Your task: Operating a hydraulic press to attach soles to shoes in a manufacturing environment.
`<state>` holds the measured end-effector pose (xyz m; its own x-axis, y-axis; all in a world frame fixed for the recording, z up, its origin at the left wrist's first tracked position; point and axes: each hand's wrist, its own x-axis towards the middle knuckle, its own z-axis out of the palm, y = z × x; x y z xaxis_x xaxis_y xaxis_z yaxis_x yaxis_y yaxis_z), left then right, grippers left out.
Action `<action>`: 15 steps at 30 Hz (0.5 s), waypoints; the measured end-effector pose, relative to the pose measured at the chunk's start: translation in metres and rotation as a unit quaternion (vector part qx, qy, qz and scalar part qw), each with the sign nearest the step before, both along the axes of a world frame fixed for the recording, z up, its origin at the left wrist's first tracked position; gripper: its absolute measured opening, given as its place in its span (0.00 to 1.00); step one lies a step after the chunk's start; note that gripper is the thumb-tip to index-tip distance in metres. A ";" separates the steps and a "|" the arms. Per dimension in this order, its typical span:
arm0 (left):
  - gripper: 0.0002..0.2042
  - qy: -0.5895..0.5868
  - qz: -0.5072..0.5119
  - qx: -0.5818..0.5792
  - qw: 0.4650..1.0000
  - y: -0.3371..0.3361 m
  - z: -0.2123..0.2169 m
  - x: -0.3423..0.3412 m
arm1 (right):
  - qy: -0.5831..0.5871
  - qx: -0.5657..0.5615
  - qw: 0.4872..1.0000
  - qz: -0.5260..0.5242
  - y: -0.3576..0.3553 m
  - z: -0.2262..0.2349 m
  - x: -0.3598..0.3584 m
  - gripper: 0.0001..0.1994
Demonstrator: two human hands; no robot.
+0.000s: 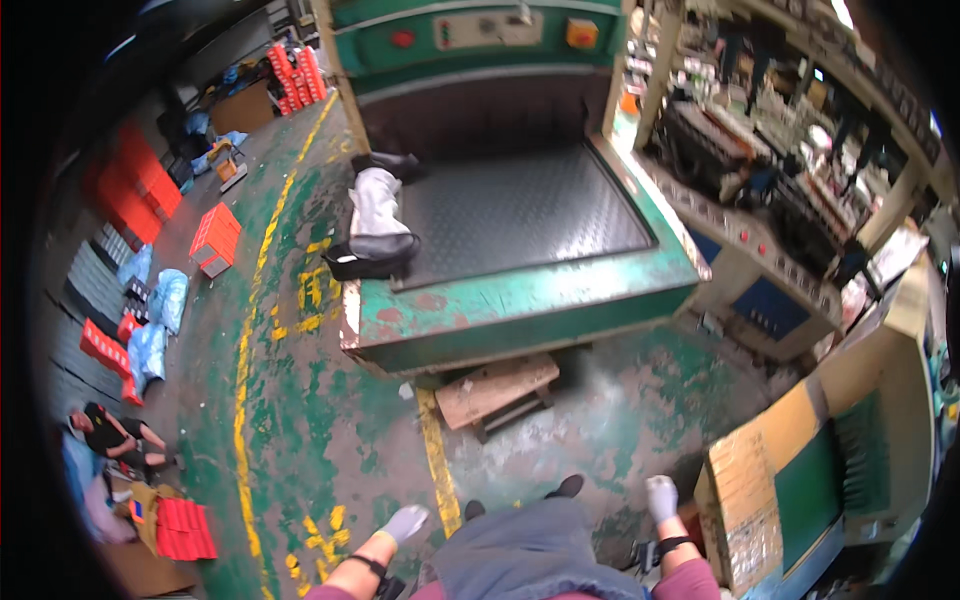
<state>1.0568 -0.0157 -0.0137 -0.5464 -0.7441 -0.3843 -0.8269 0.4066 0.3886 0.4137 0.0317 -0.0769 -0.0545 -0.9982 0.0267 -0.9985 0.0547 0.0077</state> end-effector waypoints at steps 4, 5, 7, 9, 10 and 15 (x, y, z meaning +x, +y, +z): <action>0.14 0.075 0.261 0.174 0.947 0.038 -0.052 0.099 | -0.399 0.021 0.909 -0.118 -0.110 0.114 0.157 0.13; 0.14 0.074 0.347 0.181 0.917 0.037 -0.046 0.110 | -0.406 0.012 0.907 -0.113 -0.127 0.129 0.176 0.12; 0.14 0.070 0.436 0.185 0.878 0.038 -0.046 0.129 | -0.458 0.012 0.883 -0.103 -0.170 0.163 0.202 0.10; 0.15 0.166 0.560 0.211 0.784 0.038 -0.051 0.143 | -0.546 0.012 0.832 -0.096 -0.215 0.204 0.231 0.07; 0.15 0.165 0.569 0.206 0.779 0.042 -0.052 0.145 | -0.602 0.001 0.793 -0.092 -0.238 0.210 0.242 0.07; 0.15 0.264 0.637 0.201 0.696 0.030 -0.019 0.142 | -0.544 -0.067 0.835 0.047 -0.357 0.279 0.304 0.07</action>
<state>1.1987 0.0142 -0.0322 0.3137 -0.6445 -0.6973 -0.1152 -0.7548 0.6458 0.7179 -0.3249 0.2021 -0.0414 -0.9915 0.1235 -0.4108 -0.0958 -0.9067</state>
